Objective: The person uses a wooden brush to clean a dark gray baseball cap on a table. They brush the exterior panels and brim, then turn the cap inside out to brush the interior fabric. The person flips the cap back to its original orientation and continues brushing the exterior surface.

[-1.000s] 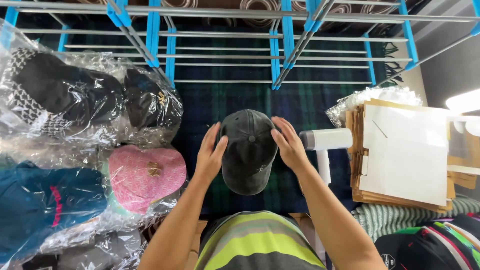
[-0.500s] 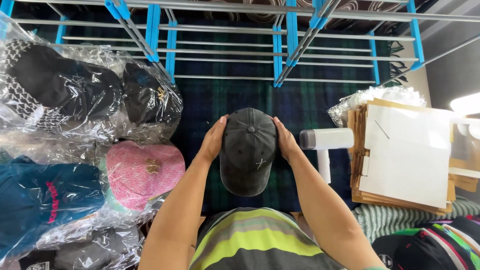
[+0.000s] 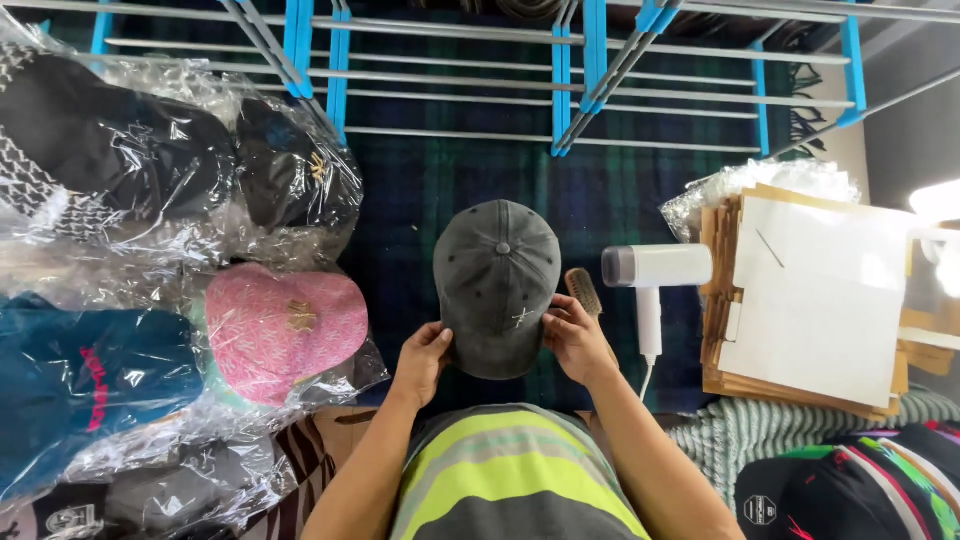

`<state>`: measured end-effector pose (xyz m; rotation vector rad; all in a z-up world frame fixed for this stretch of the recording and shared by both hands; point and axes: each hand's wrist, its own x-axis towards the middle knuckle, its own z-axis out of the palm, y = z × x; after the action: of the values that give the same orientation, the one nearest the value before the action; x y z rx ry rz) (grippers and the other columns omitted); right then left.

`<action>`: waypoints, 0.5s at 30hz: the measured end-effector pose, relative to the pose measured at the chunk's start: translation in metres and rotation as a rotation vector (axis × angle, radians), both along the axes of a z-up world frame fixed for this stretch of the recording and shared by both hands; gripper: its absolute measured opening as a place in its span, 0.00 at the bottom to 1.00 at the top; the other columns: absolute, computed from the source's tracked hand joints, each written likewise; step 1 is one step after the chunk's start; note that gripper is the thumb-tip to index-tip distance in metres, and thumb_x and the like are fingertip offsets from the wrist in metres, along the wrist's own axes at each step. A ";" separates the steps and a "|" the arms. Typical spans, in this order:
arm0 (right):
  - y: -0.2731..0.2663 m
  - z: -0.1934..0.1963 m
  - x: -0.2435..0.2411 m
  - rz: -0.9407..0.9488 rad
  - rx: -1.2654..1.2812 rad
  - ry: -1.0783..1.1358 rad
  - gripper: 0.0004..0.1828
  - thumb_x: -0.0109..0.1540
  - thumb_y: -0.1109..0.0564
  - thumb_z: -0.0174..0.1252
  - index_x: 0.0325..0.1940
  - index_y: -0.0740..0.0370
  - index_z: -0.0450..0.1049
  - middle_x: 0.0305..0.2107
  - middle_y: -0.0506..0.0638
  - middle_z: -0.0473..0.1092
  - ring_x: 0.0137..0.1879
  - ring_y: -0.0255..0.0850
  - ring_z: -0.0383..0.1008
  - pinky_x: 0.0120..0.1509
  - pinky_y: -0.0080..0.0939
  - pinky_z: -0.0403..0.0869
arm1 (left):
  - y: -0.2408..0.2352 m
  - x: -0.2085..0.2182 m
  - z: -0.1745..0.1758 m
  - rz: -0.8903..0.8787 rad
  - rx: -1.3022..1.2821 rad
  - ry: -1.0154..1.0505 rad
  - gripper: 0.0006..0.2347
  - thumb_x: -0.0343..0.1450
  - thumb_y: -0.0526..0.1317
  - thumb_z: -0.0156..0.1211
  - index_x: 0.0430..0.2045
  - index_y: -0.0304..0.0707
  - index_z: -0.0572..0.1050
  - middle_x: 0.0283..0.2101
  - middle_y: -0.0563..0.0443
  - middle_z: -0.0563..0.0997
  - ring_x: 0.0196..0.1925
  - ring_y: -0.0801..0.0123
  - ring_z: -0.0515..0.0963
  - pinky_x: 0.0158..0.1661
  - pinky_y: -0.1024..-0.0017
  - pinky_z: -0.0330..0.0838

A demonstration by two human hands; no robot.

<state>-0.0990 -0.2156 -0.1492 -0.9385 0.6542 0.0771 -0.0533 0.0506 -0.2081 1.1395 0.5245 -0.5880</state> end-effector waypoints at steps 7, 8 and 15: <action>0.001 -0.002 0.002 0.043 -0.006 -0.020 0.14 0.63 0.66 0.61 0.52 0.55 0.74 0.34 0.47 0.73 0.33 0.38 0.75 0.36 0.37 0.76 | 0.000 -0.003 0.009 -0.002 0.053 -0.017 0.06 0.74 0.33 0.61 0.41 0.32 0.81 0.33 0.43 0.80 0.38 0.57 0.80 0.42 0.60 0.78; 0.001 -0.004 0.002 0.037 -0.010 -0.024 0.14 0.63 0.66 0.61 0.51 0.55 0.74 0.34 0.47 0.74 0.33 0.38 0.75 0.36 0.37 0.76 | -0.001 -0.002 0.009 -0.001 0.063 -0.025 0.06 0.74 0.33 0.61 0.41 0.32 0.82 0.33 0.43 0.81 0.38 0.58 0.80 0.42 0.61 0.78; -0.001 -0.031 0.002 0.022 -0.045 -0.014 0.12 0.63 0.64 0.63 0.49 0.54 0.74 0.35 0.44 0.72 0.36 0.36 0.74 0.39 0.37 0.76 | -0.001 0.003 0.007 -0.019 0.105 -0.049 0.07 0.74 0.34 0.60 0.42 0.34 0.82 0.34 0.43 0.82 0.38 0.59 0.81 0.43 0.61 0.79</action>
<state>-0.0974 -0.2164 -0.1803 -0.9890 0.6352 0.0753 -0.0505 0.0497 -0.2008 1.2562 0.5075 -0.5532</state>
